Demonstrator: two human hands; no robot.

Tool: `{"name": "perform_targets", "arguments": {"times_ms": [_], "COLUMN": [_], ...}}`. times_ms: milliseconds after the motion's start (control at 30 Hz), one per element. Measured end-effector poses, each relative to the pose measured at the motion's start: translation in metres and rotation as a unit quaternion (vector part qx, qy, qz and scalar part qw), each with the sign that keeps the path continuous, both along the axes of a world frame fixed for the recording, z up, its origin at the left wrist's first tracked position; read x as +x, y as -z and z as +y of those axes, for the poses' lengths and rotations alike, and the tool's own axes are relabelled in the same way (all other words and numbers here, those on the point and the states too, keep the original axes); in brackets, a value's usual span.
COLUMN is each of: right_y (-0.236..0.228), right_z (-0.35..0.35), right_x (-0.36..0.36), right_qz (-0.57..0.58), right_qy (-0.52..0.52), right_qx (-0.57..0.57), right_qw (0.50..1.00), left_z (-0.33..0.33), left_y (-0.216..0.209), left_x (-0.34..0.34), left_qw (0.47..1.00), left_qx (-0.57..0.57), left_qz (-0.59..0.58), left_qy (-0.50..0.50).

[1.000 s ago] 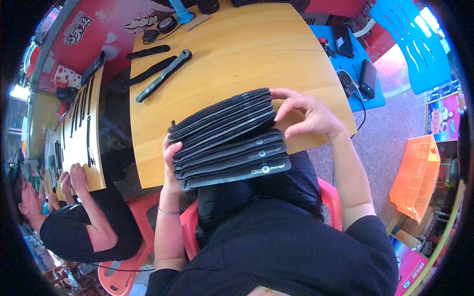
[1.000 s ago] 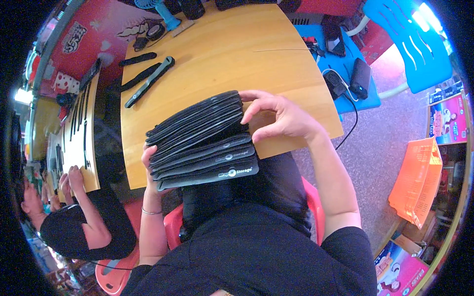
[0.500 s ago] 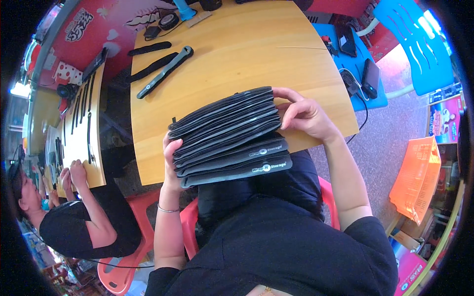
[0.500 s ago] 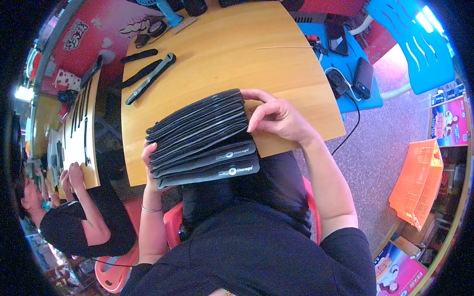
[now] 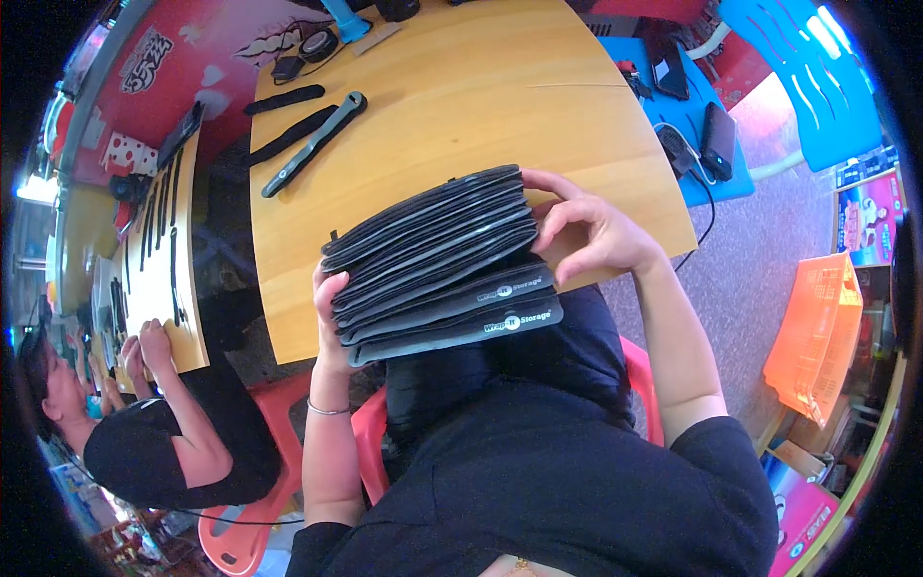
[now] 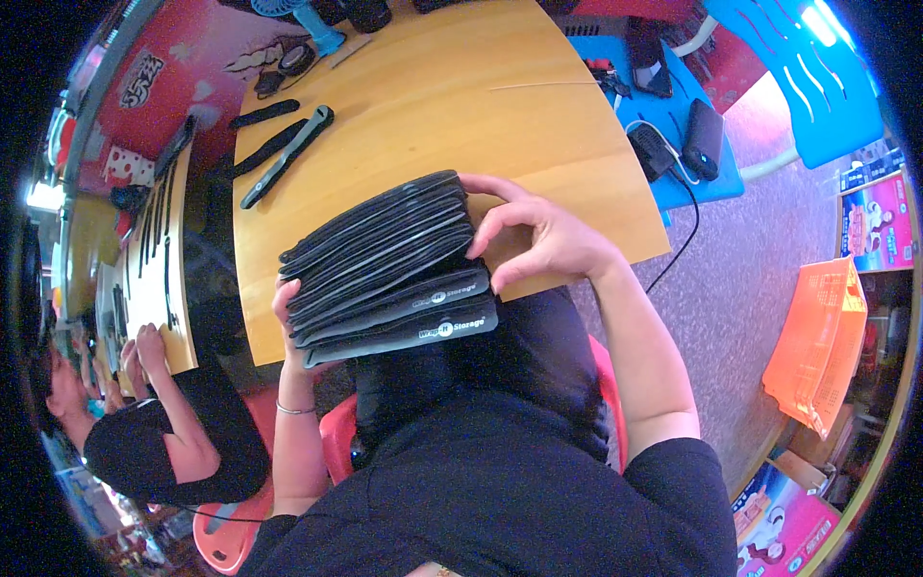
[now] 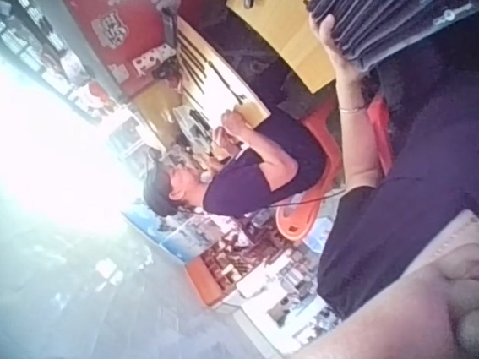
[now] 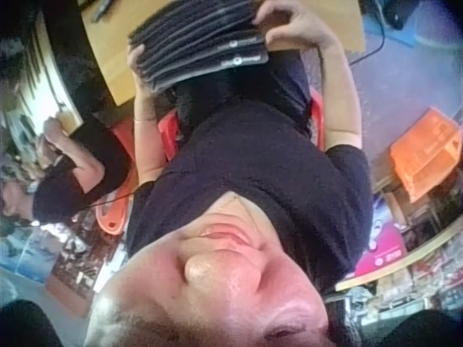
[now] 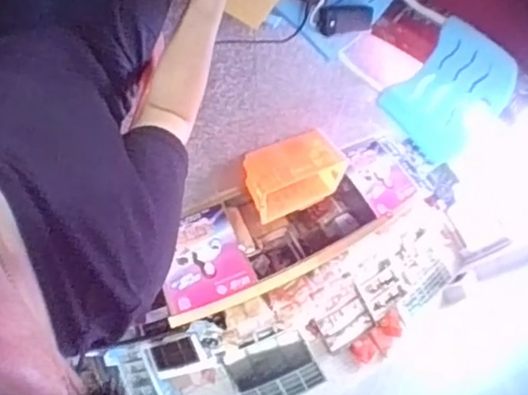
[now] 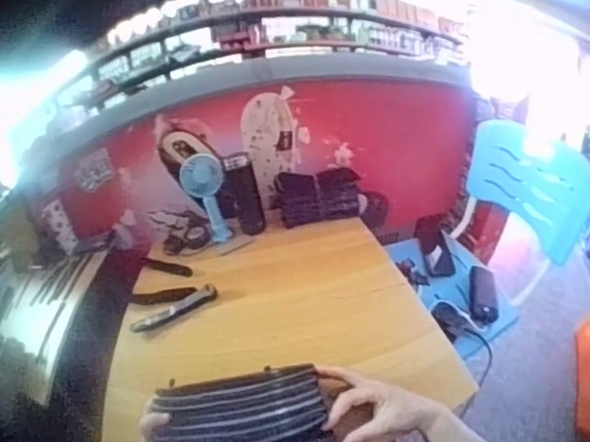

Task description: Inspecting a stack of black fabric cable storage pouches and organizing them on a workbench.

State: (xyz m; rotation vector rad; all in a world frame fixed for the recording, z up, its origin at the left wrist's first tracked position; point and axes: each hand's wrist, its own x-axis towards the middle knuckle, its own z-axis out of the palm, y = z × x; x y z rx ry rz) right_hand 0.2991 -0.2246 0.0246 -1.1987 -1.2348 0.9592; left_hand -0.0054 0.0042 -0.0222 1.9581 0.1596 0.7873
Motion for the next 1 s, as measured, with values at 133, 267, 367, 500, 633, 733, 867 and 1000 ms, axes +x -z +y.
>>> {"name": "perform_targets", "arguments": {"times_ms": [133,267,367,500,633,733,867,1000], "right_y": [0.007,0.013,0.009,0.014,0.013,0.016,0.018,0.020], "right_z": [0.000,0.002,0.002,0.003,0.005,0.004,0.004,0.004], "right_x": [0.000,-0.001,-0.005,-0.004,-0.006,-0.005,-0.003,-0.002], "right_qz": [0.024,0.015,0.066,0.089,0.074,0.084,0.036,0.015], "right_qy": [0.012,0.025,0.028,0.031,0.036,0.032,0.019,0.020], "right_qx": [0.000,0.016,-0.002,0.033,0.071,0.064,0.091,0.088], "right_qw": [1.000,0.999,0.997,0.995,0.994,0.994,0.995,0.996], "left_z": [-0.005,0.001,-0.001,-0.001,-0.002,-0.004,0.005,0.008], "left_y": [-0.005,0.007,0.009,0.013,0.016,0.016,0.016,0.017], "left_x": [0.003,-0.003,-0.004,-0.008,-0.003,0.002,-0.008,-0.008], "left_qw": [0.999,0.999,1.000,0.999,0.999,0.999,0.990,0.991], "left_qx": [0.026,-0.027,-0.025,-0.042,-0.018,0.007,0.117,0.087], "left_qz": [0.019,0.035,0.013,0.021,0.014,0.003,0.069,0.097], "left_qy": [0.003,-0.003,0.000,-0.007,-0.022,-0.041,-0.045,-0.021]}}
